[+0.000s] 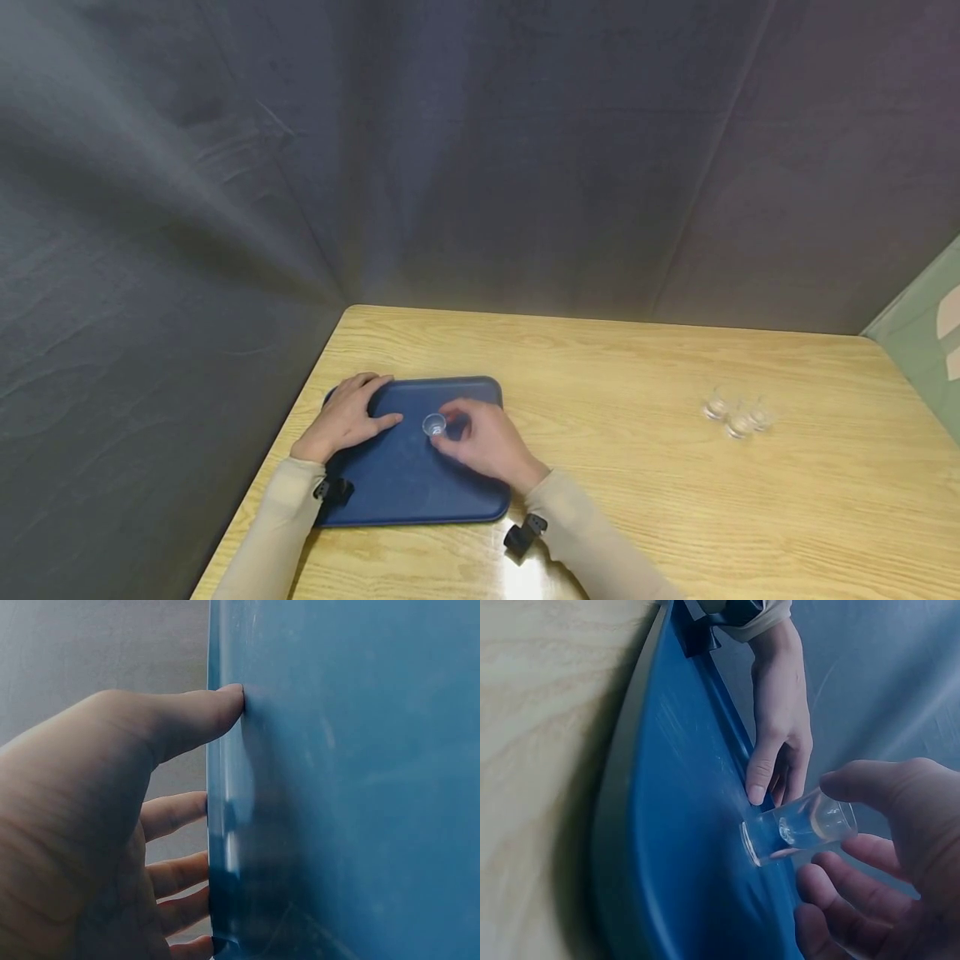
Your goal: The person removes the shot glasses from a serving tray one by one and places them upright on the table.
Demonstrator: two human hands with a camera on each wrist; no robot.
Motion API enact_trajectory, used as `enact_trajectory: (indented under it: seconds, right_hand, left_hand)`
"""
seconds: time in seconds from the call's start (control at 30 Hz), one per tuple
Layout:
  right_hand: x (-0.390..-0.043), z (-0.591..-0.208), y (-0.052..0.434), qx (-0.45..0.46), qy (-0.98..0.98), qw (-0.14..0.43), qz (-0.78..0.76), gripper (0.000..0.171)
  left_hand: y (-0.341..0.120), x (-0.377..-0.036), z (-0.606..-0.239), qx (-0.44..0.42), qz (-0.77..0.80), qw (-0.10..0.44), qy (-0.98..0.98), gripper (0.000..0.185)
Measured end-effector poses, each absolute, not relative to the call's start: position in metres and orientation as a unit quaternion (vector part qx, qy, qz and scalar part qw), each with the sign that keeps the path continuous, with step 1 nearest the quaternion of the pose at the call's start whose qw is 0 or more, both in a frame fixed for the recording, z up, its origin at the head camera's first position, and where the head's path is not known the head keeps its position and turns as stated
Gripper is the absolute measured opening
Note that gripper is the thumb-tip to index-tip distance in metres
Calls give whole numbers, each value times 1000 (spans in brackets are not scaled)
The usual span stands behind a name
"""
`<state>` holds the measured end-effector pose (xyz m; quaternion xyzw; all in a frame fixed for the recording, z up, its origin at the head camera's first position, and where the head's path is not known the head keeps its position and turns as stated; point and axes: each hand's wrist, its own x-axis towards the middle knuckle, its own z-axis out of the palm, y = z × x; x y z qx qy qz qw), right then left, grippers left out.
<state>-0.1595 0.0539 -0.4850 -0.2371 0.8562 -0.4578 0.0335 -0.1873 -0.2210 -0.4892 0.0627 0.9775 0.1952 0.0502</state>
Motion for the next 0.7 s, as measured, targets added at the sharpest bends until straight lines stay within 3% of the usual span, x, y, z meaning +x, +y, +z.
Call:
enact_trajectory:
  seconds: [0.7]
  right_hand:
    - [-160, -491, 51, -225, 851, 19, -475, 32]
  left_hand:
    - [-220, -187, -489, 63, 194, 51, 978, 79]
